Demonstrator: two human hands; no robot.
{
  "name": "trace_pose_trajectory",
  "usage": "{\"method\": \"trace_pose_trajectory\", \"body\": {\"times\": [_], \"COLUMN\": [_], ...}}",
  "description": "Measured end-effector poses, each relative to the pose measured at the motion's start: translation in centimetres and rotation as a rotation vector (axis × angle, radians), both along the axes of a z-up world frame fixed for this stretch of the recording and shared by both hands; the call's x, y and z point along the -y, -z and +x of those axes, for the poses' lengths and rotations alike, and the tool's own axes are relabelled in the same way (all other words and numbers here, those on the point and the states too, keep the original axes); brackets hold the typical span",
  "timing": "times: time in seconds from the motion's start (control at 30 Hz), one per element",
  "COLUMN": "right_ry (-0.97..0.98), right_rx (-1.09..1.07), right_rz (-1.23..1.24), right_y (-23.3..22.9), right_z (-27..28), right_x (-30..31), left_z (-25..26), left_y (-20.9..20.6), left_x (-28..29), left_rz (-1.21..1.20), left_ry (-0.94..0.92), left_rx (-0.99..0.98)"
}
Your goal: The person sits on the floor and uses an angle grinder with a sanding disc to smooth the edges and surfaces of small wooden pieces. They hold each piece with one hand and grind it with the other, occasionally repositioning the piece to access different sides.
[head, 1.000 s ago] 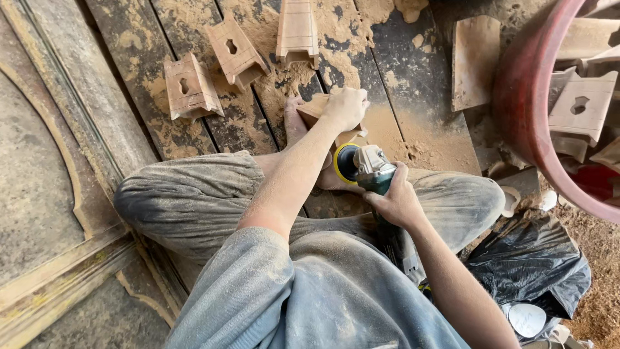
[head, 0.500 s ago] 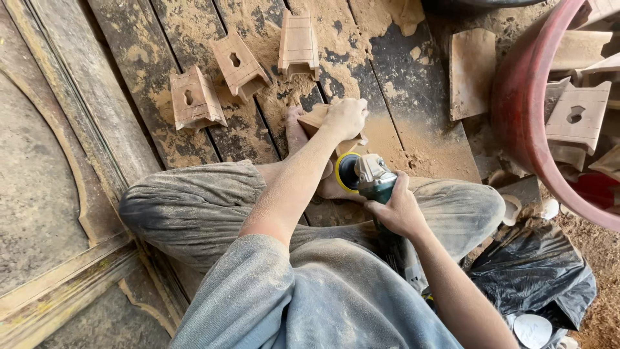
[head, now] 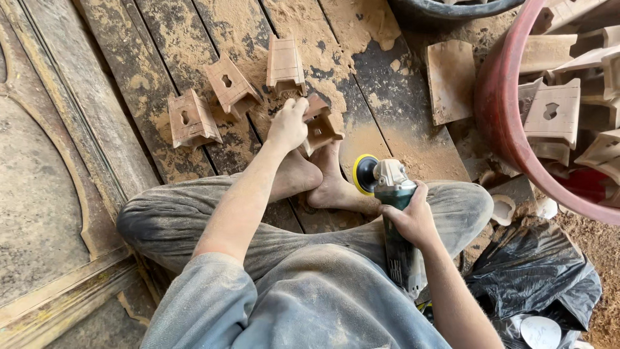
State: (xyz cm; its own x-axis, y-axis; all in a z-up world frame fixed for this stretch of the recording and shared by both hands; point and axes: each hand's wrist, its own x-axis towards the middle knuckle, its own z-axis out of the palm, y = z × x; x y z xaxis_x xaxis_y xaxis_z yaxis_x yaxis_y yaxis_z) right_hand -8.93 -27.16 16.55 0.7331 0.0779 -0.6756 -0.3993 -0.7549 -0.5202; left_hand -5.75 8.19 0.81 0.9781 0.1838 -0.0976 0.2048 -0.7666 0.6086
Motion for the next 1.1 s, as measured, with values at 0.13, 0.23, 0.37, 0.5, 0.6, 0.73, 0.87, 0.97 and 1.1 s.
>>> {"method": "trace_pose_trajectory", "body": {"times": [0.13, 0.23, 0.37, 0.5, 0.6, 0.73, 0.87, 0.97, 1.1], "right_ry": [-0.018, -0.045, -0.067, -0.084, -0.096, -0.124, -0.174, -0.205, -0.251], "right_rx": [-0.01, -0.019, -0.059, -0.067, -0.06, -0.031, -0.009, 0.013, 0.006], "right_rz": [-0.001, -0.009, 0.007, 0.01, 0.012, 0.023, 0.026, 0.037, -0.047], "right_y": [1.1, 1.6, 1.2, 0.8, 1.6, 1.7, 0.8, 0.7, 1.6], "right_z": [0.2, 0.5, 0.8, 1.1, 1.4, 2.0, 2.1, 2.0, 1.5], "right_x": [0.1, -0.3, -0.9, -1.7, -1.8, -2.3, -3.4, -4.2, -4.8], "left_z": [-1.9, -1.8, 0.4, 3.6, 4.1, 4.2, 4.0, 3.6, 3.0], "left_y": [-1.3, -1.1, -5.6, -1.9, -0.9, 0.1, 1.4, 1.4, -0.9], "left_x": [-0.6, -1.3, -1.2, -1.3, 0.9, 0.9, 1.6, 1.7, 1.6], "left_rz": [-0.029, -0.035, -0.135, -0.456, -0.442, -0.446, -0.451, -0.453, -0.487], "left_ry": [0.004, 0.052, 0.148, 0.207, 0.218, 0.237, 0.256, 0.26, 0.267], "left_rx": [-0.112, -0.118, -0.173, -0.334, -0.312, -0.299, -0.231, -0.205, -0.207]}}
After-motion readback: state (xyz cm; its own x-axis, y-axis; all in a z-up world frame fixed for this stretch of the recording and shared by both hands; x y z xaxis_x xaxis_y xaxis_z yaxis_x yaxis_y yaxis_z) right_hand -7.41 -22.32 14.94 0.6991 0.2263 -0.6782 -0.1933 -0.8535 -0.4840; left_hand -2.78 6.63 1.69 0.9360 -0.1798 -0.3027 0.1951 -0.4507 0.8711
